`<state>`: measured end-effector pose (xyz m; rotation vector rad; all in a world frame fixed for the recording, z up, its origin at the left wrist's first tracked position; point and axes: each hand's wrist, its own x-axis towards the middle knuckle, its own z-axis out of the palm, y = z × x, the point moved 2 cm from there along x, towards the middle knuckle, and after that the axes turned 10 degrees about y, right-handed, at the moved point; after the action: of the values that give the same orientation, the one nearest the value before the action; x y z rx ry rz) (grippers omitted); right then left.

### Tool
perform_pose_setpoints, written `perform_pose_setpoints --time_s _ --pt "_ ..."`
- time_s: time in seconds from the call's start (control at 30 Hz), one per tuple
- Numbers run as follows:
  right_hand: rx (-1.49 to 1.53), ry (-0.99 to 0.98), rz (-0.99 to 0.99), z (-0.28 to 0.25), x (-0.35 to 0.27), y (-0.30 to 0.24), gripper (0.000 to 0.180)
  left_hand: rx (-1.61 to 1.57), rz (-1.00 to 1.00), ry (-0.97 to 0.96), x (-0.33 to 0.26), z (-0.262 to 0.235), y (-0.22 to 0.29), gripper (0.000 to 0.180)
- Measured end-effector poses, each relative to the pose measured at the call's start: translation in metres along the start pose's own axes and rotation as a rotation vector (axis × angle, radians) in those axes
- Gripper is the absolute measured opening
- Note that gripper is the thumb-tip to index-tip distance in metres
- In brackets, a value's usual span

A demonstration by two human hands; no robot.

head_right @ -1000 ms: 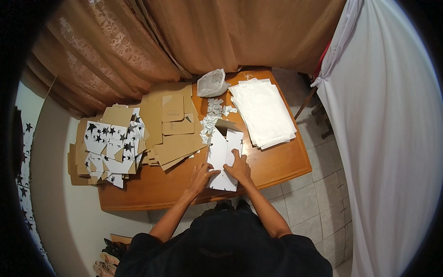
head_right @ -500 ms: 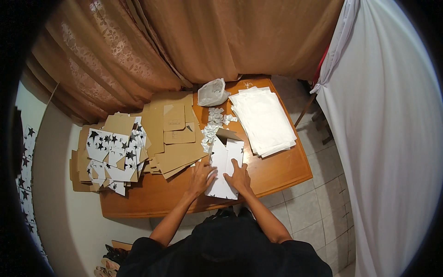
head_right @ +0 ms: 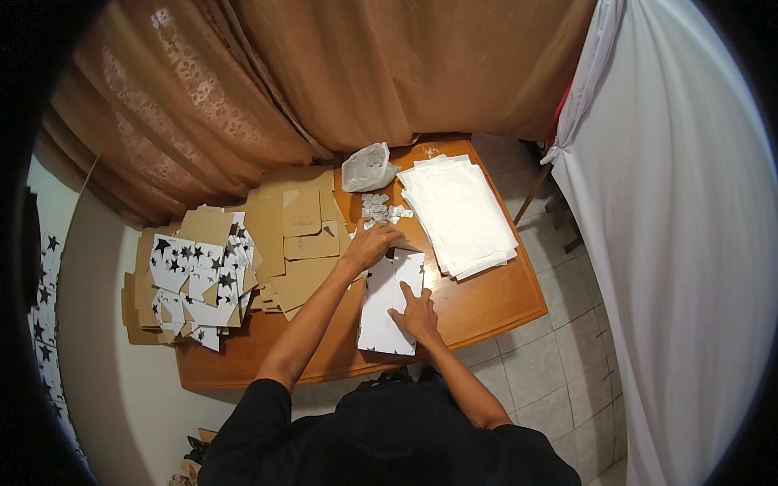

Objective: Folding cardboard shoe boxes, inserting tissue paper and silica gel packets, and placing the finished boxes on a shelf.

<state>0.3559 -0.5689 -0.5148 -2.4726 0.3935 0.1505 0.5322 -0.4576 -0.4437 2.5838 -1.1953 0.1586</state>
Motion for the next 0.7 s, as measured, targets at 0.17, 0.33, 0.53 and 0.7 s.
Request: perform_pose_setpoints --time_s 0.17,0.33,0.53,0.7 --pt "0.031 0.118 -0.077 0.008 0.017 0.007 0.080 -0.037 0.107 0.032 -0.018 0.016 -0.009 0.034" --pt "0.067 0.071 -0.034 0.001 0.029 0.004 0.075 0.000 0.232 -0.007 -0.034 0.026 -0.006 0.049" --pt "0.036 0.008 -0.002 -0.003 0.031 -0.003 0.075 -0.027 0.239 -0.075 -0.060 0.039 -0.012 0.047" --pt "0.044 0.013 -0.015 0.001 0.032 -0.006 0.077 -0.011 0.210 -0.061 -0.077 0.054 -0.025 0.047"
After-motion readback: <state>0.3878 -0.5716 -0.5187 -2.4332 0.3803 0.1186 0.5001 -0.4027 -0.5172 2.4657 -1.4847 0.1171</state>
